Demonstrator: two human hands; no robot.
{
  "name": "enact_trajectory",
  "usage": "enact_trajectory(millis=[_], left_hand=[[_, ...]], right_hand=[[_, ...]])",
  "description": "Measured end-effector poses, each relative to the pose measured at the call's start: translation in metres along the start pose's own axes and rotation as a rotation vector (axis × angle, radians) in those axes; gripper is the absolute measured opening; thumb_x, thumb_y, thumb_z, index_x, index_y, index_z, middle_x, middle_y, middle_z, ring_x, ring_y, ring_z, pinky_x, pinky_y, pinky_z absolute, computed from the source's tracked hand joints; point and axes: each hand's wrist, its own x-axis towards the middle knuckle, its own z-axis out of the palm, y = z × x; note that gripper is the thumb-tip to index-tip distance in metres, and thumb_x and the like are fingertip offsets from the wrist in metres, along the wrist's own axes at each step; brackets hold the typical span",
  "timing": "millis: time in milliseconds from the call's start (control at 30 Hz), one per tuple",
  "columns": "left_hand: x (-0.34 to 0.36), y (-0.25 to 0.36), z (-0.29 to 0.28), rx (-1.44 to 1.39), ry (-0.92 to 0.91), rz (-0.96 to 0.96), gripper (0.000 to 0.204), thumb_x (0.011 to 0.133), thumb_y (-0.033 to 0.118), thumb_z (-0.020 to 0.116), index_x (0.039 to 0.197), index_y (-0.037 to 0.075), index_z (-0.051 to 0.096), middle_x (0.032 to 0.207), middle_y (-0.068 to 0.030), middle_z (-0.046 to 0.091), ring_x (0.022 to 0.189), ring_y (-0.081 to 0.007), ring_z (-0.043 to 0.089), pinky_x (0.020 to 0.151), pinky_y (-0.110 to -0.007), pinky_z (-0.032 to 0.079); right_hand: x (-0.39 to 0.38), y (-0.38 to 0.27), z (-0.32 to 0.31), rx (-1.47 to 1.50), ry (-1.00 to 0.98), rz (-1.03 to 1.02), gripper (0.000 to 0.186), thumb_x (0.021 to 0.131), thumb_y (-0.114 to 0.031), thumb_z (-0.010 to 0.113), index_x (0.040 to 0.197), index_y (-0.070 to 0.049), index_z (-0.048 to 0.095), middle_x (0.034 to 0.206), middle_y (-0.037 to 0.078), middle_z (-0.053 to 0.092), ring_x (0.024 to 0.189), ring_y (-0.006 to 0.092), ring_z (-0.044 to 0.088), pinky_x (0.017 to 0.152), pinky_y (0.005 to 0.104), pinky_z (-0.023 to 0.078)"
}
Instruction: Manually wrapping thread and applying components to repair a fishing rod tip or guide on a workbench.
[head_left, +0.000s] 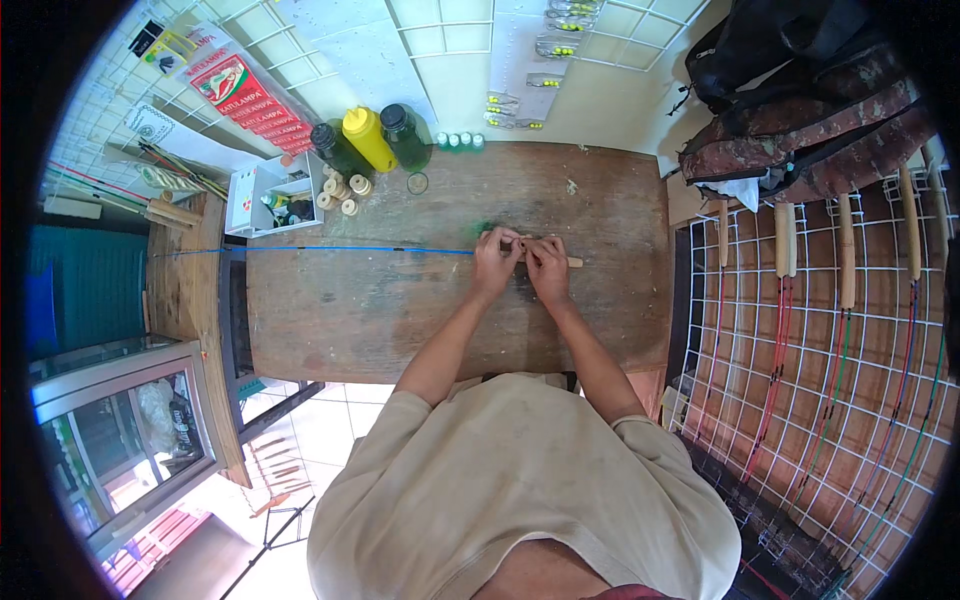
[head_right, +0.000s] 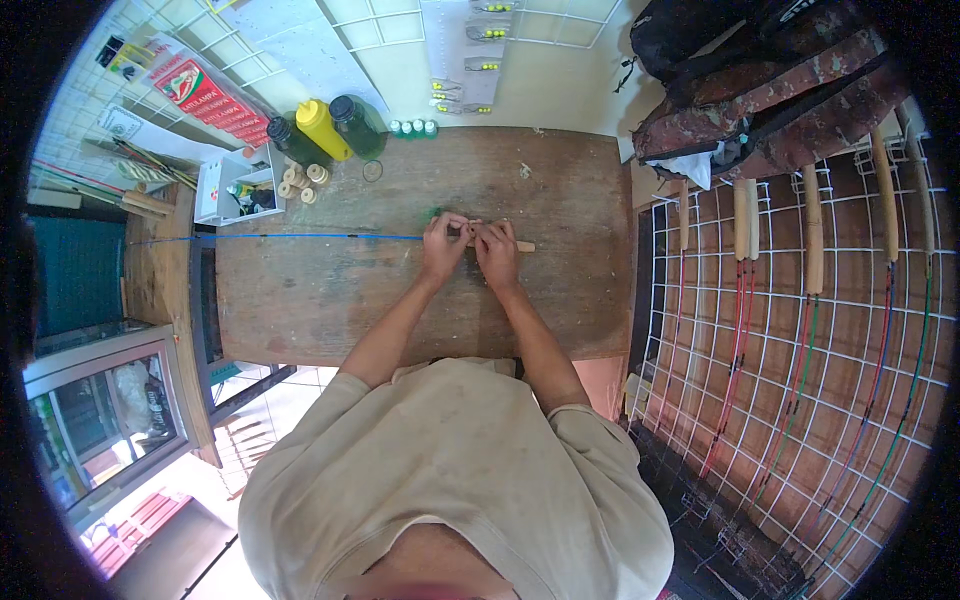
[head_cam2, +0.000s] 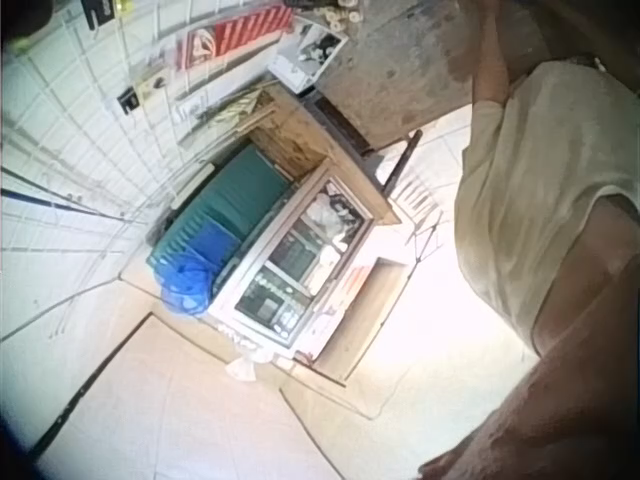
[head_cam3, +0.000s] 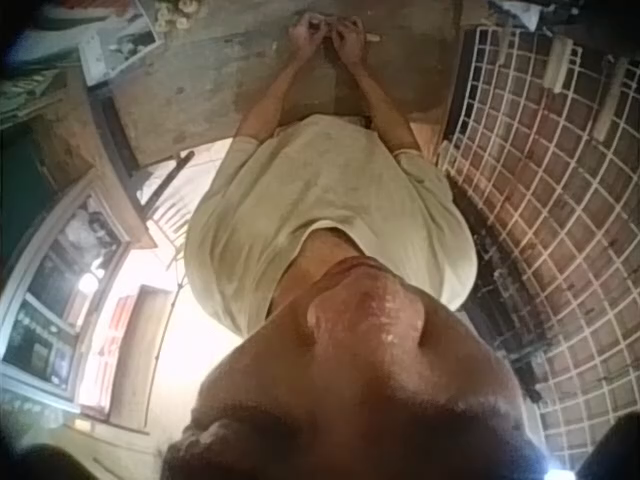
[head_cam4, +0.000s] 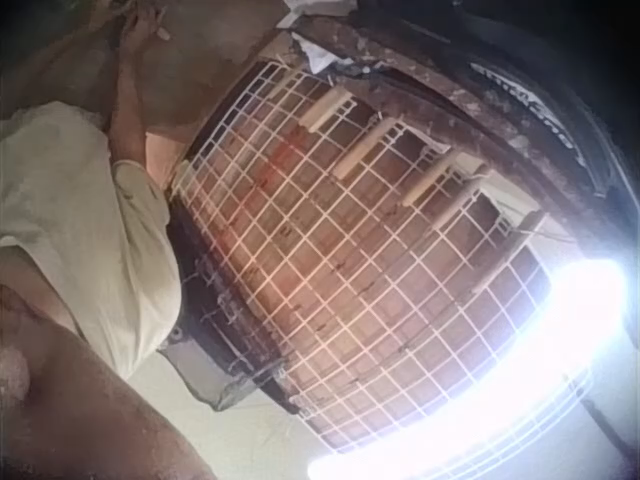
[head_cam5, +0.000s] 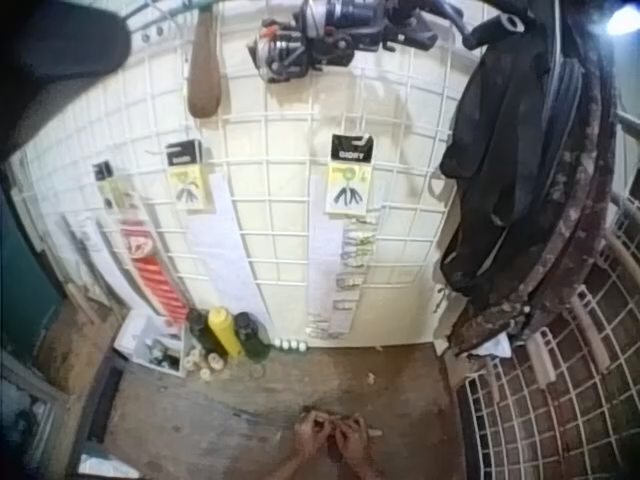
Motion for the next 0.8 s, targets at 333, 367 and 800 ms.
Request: enact_trajectory(millis=[333,367,800], left_hand=[[-0.003,-0.007,0.006,-0.201,0.078,-0.195,0.014,0.082,0.003,0.067,0.089,0.0,0.054,0.076,-0.0075,0.06,0.071,-0.0128,0.059,0.068,-0.028,0.049],[-0.003,-0.006,0.006,-0.19,0.091,-0.192,0.015,0.082,0.003,0.067,0.089,0.001,0.054,0.076,-0.0069,0.06,0.071,-0.0122,0.058,0.068,-0.028,0.048],[0.002,-0.008,0.003,-0.151,0.067,-0.174,0.015,0.077,0.0,0.066,0.087,0.001,0.056,0.077,-0.012,0.059,0.073,-0.0249,0.06,0.068,-0.035,0.05]], right_hand=[[0.005,-0.002,0.017,0.143,0.119,0.281,0.009,0.084,-0.002,0.062,0.092,0.001,0.064,0.078,0.012,0.061,0.067,0.0195,0.061,0.062,0.0307,0.05],[0.005,-0.002,0.017,0.15,0.115,0.292,0.009,0.084,-0.002,0.063,0.093,0.001,0.064,0.078,0.012,0.061,0.066,0.0196,0.062,0.062,0.0307,0.05],[0.007,0.007,0.013,0.141,0.047,0.342,0.014,0.081,-0.003,0.063,0.094,-0.002,0.069,0.078,0.015,0.062,0.075,0.0276,0.059,0.067,0.0371,0.047]])
